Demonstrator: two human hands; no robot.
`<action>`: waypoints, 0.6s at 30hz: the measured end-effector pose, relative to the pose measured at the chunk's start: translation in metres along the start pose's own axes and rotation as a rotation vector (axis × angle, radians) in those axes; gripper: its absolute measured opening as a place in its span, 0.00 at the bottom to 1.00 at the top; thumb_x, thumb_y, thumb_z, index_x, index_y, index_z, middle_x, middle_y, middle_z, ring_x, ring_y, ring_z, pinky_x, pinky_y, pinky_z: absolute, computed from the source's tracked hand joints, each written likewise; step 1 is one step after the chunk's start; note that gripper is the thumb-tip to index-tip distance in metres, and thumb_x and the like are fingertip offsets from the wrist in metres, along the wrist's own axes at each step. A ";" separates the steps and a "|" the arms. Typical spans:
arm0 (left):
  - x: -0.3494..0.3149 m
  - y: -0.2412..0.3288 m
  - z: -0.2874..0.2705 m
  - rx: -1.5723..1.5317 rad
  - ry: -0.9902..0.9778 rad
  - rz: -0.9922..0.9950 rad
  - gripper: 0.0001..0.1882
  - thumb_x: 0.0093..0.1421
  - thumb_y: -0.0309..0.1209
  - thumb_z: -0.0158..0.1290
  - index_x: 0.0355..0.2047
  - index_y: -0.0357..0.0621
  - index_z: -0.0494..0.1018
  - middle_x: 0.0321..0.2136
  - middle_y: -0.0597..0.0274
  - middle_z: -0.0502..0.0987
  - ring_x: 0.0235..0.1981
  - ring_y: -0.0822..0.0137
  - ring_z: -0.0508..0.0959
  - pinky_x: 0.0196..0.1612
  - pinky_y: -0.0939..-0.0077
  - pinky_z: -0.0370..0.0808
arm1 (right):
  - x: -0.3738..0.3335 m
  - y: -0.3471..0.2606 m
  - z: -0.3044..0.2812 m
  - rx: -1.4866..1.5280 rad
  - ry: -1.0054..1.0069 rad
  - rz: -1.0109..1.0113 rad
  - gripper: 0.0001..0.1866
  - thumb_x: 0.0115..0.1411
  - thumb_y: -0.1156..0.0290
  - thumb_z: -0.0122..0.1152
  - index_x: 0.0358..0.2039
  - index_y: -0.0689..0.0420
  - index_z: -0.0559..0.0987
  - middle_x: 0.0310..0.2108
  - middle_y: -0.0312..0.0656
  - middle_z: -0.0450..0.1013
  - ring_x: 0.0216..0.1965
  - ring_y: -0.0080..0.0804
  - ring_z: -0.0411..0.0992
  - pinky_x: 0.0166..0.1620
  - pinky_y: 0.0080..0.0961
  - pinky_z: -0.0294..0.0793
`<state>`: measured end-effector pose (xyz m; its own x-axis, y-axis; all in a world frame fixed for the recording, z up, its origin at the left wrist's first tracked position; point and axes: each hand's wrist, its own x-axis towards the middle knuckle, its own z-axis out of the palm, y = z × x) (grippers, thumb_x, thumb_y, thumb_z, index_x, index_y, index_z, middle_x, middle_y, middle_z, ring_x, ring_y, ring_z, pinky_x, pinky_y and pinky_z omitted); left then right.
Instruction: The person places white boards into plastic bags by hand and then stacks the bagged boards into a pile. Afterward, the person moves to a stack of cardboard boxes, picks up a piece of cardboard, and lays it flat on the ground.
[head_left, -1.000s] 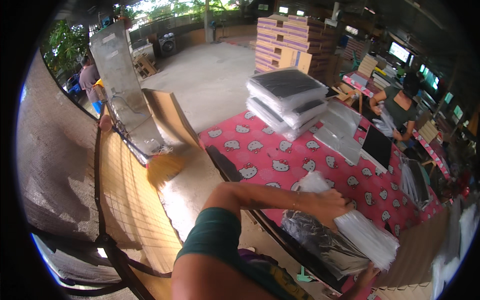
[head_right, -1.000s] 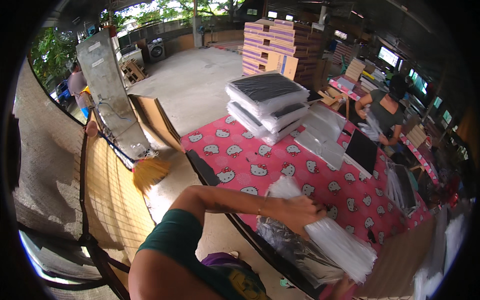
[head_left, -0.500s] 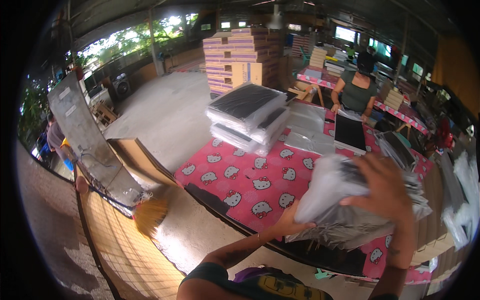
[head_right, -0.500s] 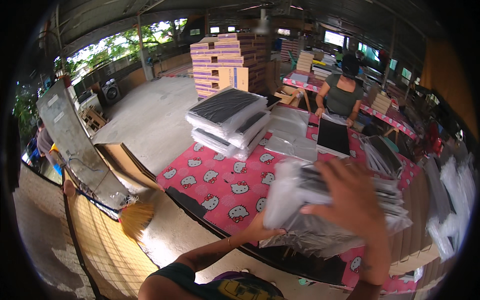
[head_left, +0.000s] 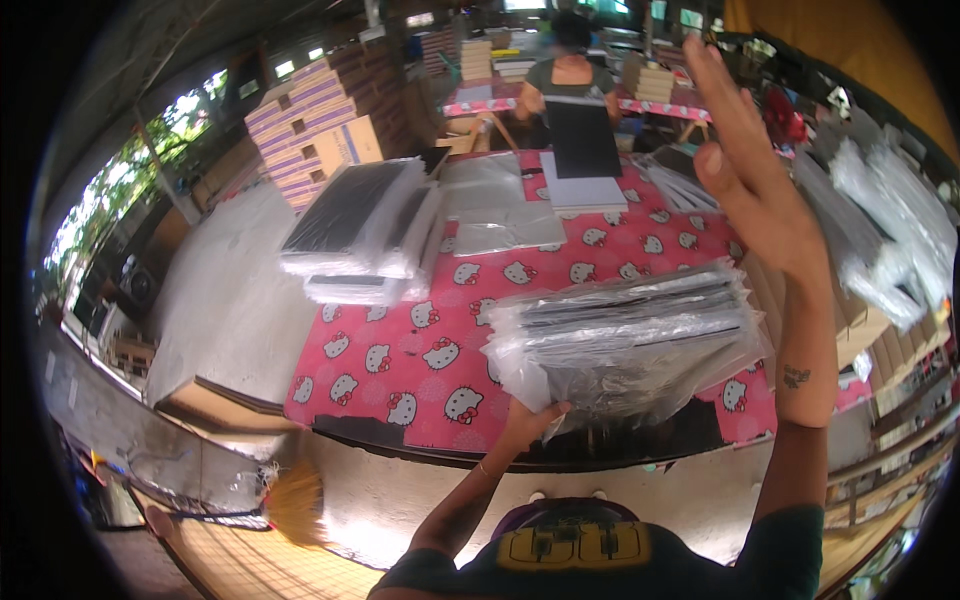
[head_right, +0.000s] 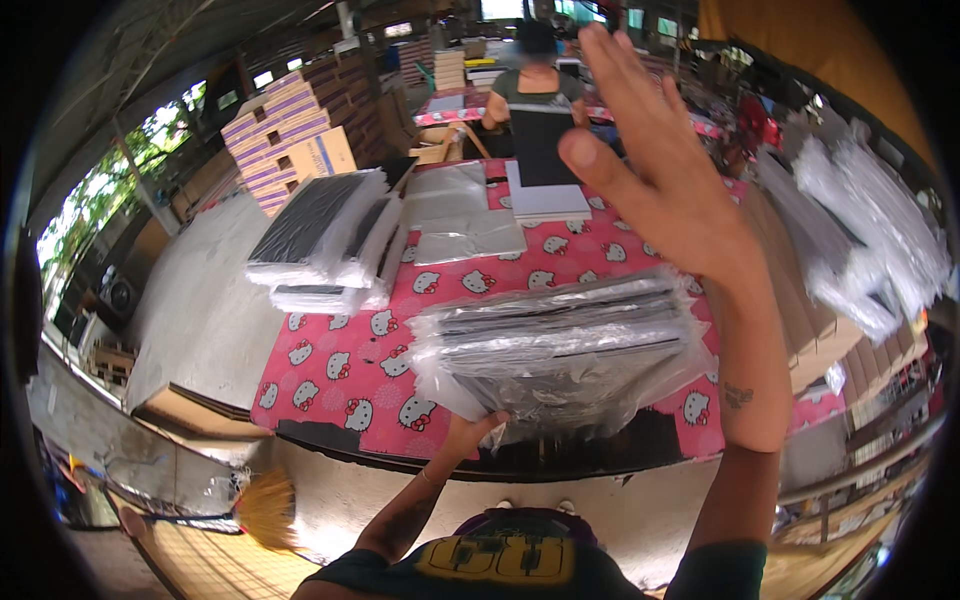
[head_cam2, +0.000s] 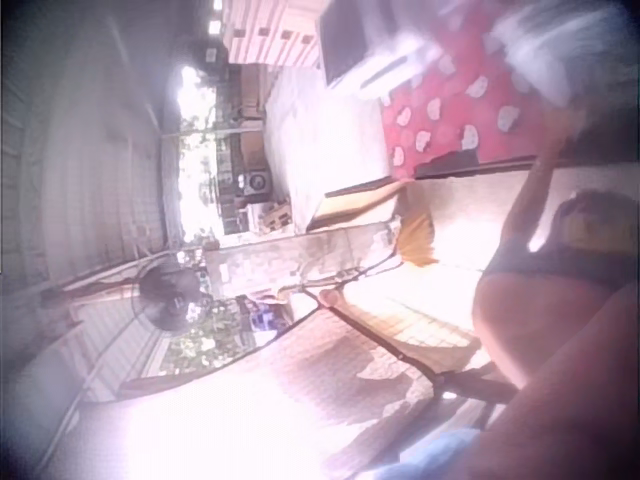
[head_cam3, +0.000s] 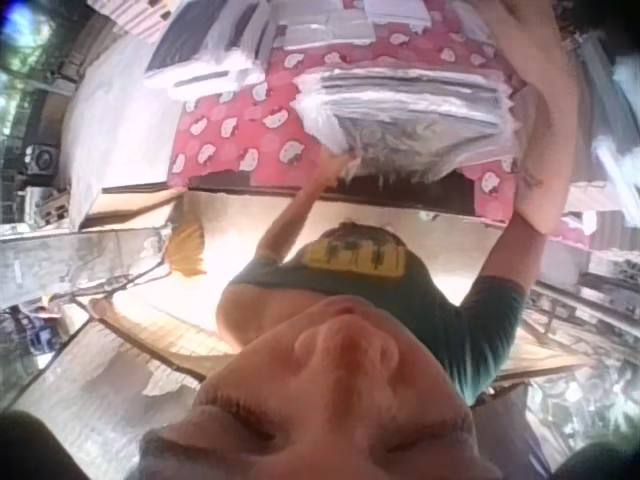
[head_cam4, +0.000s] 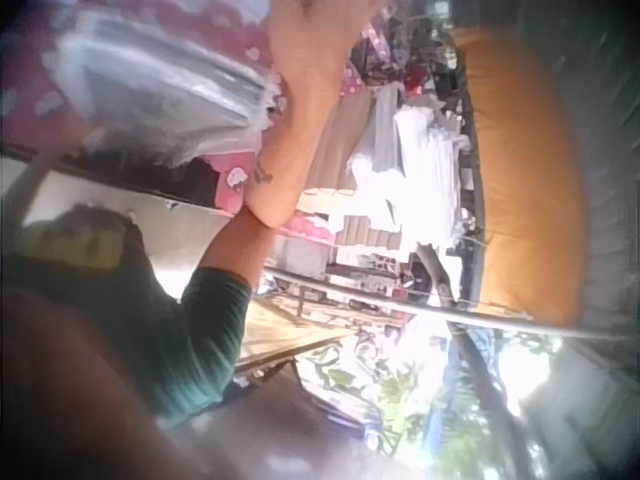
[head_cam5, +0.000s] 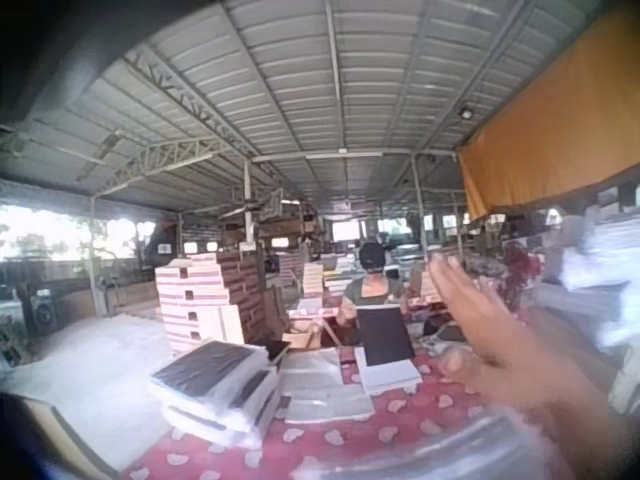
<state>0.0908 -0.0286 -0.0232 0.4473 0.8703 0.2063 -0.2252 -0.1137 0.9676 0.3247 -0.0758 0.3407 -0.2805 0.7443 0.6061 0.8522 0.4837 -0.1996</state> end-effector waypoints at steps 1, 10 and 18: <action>0.001 0.002 0.000 -0.001 -0.042 0.011 0.19 0.51 0.27 0.61 0.42 0.36 0.71 0.38 0.60 0.75 0.41 0.67 0.73 0.46 0.71 0.70 | -0.012 0.001 0.027 -0.151 -0.191 0.167 0.45 0.59 0.45 0.50 0.66 0.57 0.46 0.68 0.46 0.39 0.68 0.44 0.40 0.66 0.39 0.42; 0.002 0.020 -0.008 0.075 -0.074 -0.017 0.18 0.50 0.30 0.62 0.38 0.37 0.70 0.32 0.65 0.74 0.35 0.70 0.73 0.39 0.72 0.71 | -0.016 -0.017 0.076 -0.161 -0.613 -0.009 0.46 0.59 0.38 0.43 0.64 0.63 0.48 0.64 0.56 0.46 0.67 0.47 0.44 0.65 0.48 0.41; 0.009 0.011 0.004 0.004 -0.040 0.040 0.21 0.49 0.31 0.62 0.41 0.37 0.69 0.36 0.62 0.73 0.38 0.68 0.73 0.42 0.71 0.71 | -0.034 -0.032 0.101 -0.249 -0.307 -0.224 0.53 0.50 0.35 0.53 0.62 0.66 0.52 0.57 0.59 0.59 0.58 0.48 0.61 0.58 0.49 0.58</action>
<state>0.0960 -0.0238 -0.0096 0.4720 0.8454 0.2500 -0.2402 -0.1496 0.9591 0.2626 -0.0694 0.2488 -0.5558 0.7542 0.3497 0.8255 0.5506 0.1244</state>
